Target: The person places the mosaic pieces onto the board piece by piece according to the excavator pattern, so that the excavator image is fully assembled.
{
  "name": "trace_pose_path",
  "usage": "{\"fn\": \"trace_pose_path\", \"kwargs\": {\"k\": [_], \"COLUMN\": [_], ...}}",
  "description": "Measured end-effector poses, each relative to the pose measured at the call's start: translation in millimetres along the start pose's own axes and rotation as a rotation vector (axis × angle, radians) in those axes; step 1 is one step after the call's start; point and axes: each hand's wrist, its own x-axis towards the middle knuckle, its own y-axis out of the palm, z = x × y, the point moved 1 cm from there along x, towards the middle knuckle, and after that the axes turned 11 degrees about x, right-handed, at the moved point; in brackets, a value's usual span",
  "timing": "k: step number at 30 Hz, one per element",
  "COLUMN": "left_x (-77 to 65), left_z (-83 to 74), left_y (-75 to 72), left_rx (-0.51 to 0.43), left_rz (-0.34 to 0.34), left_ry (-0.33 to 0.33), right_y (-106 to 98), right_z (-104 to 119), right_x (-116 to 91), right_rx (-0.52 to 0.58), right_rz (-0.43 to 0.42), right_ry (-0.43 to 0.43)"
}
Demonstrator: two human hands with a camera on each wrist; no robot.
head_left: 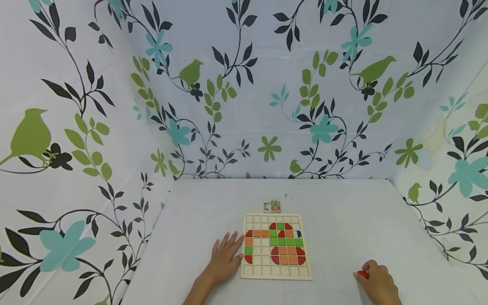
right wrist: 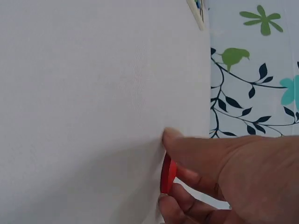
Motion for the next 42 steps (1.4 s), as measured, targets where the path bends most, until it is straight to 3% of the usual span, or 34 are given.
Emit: {"fn": "trace_pose_path", "kwargs": {"k": [5, 11, 22, 26, 30, 34, 42], "left_x": [-2.0, -2.2, -0.7, -0.6, -0.1, -0.2, 0.2], "left_z": [-1.6, -2.9, 1.2, 2.7, 2.9, 1.9, -0.3], "left_y": [-0.8, -2.1, 4.8, 6.5, 6.2, 4.1, 0.0], "left_rx": [-0.028, -0.033, -0.034, -0.032, -0.024, -0.015, 0.023], "left_rz": [-0.026, -0.024, -0.041, -0.049, -0.037, -0.024, 0.008], "left_ry": [0.023, 0.026, 0.020, 0.020, 0.010, 0.006, -0.007], "right_y": [6.3, 22.5, 55.7, 56.2, 55.1, 57.6, 57.0], "right_z": [-0.8, 22.4, 57.6, 64.1, 65.8, 64.9, 65.6], "right_x": [5.1, 8.6, 16.6, 14.8, 12.2, 11.3, 9.6], "right_rx": [0.020, 0.084, 0.098, 0.045, -0.002, 0.029, 0.082], "right_rz": [-0.018, 0.002, 0.063, 0.059, 0.007, -0.003, 0.022], "right_ry": [-0.154, -0.236, -0.195, -0.238, -0.209, -0.170, -0.224]}}
